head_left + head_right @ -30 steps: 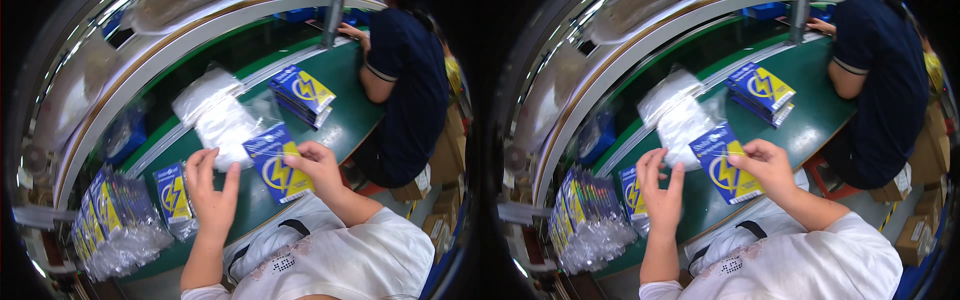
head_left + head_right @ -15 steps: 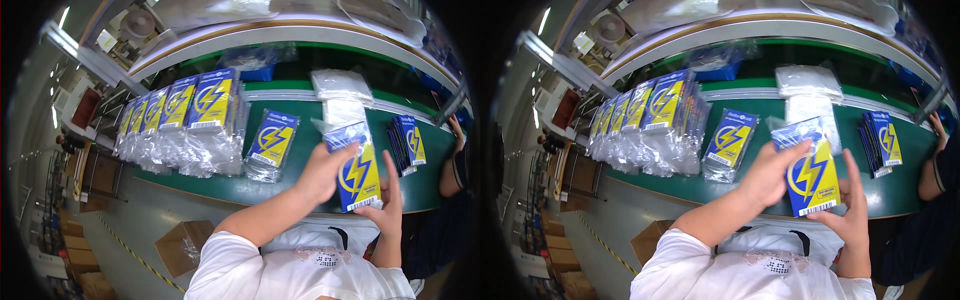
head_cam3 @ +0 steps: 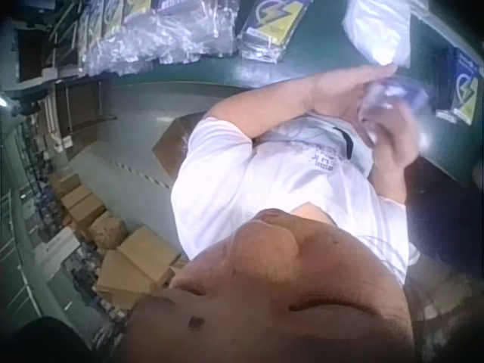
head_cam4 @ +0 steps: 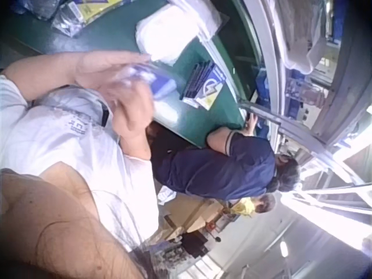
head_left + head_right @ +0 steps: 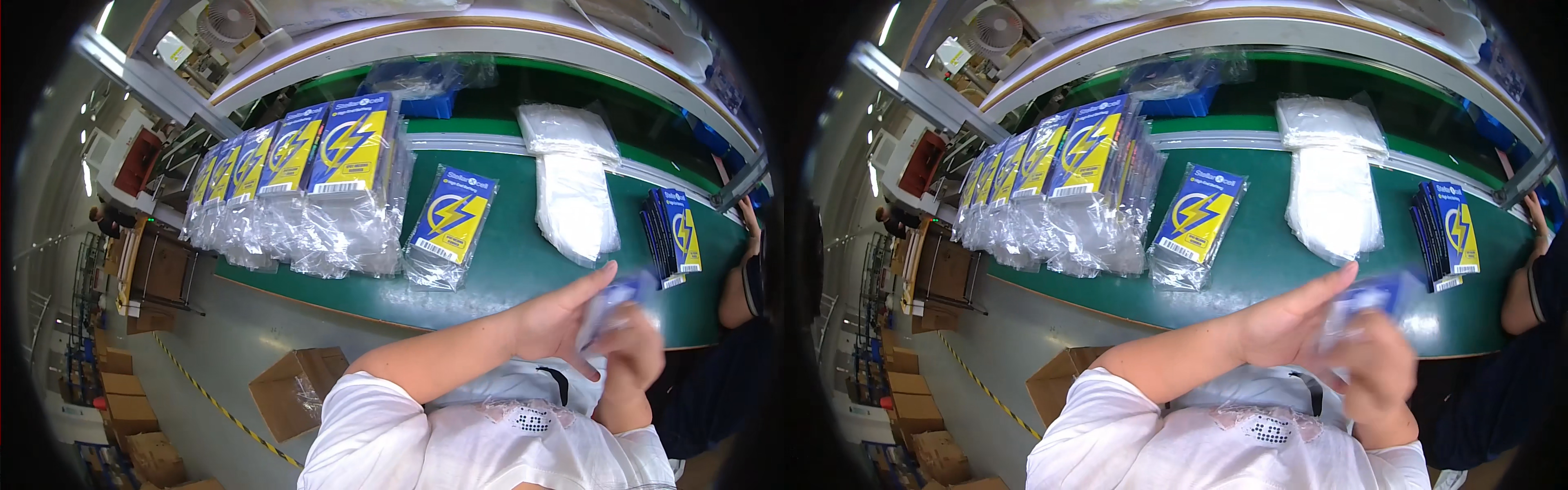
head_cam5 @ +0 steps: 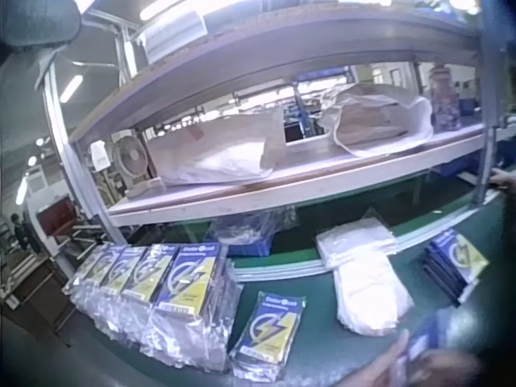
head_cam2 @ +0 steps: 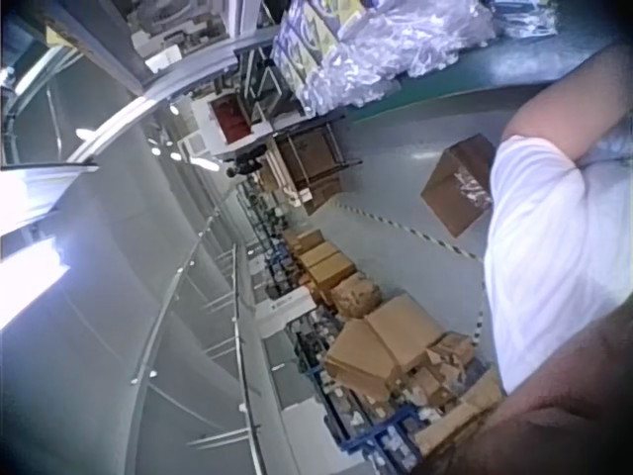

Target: The person repeatedly picks up small blue and yellow boxes labeled 'Stellar Cell' and places them into clear plastic bags. The person then places the packaged items into a larger clear plastic bag on the table. The task is performed in a repetitive, one-at-a-time manner on a green workbench.

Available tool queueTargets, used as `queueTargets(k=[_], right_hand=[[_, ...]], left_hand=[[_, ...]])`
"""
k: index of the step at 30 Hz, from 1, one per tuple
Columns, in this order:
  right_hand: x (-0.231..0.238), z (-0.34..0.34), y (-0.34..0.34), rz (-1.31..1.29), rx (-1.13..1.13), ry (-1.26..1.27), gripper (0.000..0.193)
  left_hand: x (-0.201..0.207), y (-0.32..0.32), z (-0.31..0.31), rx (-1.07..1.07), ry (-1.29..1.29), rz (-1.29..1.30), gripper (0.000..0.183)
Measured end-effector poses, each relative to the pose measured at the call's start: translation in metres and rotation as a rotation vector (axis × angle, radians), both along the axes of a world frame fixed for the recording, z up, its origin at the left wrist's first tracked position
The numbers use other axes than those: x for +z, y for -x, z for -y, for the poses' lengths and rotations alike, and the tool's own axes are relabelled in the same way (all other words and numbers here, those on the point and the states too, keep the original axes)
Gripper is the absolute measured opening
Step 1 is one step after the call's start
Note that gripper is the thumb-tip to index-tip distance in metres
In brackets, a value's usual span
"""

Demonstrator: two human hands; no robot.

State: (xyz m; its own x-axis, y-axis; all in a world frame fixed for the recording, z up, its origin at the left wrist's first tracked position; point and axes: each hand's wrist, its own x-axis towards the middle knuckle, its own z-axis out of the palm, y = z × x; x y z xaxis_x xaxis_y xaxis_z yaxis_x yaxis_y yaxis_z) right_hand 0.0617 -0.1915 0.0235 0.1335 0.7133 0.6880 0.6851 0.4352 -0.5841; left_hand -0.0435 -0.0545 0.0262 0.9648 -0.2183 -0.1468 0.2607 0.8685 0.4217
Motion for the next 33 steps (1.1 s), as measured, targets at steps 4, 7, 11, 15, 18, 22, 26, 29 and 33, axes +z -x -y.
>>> queueTargets(k=[4,7,11,15,18,22,26,29,33], right_hand=[[0.02,-0.028,0.01,-0.005,0.32,0.092,0.025],[0.021,-0.028,0.004,-0.138,0.25,0.094,0.033],[0.005,-0.021,-0.014,-0.224,0.119,0.148,0.032],[-0.003,-0.018,-0.032,-0.252,0.017,0.173,0.028],[-0.001,-0.018,-0.045,-0.254,-0.073,0.154,0.023],[0.009,-0.019,-0.061,-0.217,-0.284,0.066,0.018],[0.017,-0.028,-0.104,0.052,-0.715,-0.014,0.028],[0.005,-0.034,-0.145,0.305,-1.071,0.166,0.071],[-0.001,-0.032,-0.168,0.133,-1.106,0.708,0.092]], left_hand=[[-0.013,0.009,-0.012,0.433,-0.401,-0.069,0.043],[-0.003,0.03,-0.035,0.837,-1.07,-0.027,0.059],[-0.01,0.05,-0.068,0.931,-2.405,-0.363,0.07],[-0.033,0.068,-0.076,0.692,-2.344,-0.604,0.071],[-0.023,0.067,-0.082,0.672,-2.201,-0.676,0.072],[-0.017,0.051,-0.089,0.602,-2.163,-0.757,0.088],[-0.02,0.04,-0.097,0.447,-2.281,-0.907,0.092],[-0.017,0.031,-0.097,0.427,-2.26,-0.993,0.093],[-0.006,0.027,-0.096,0.393,-2.095,-1.001,0.099]])
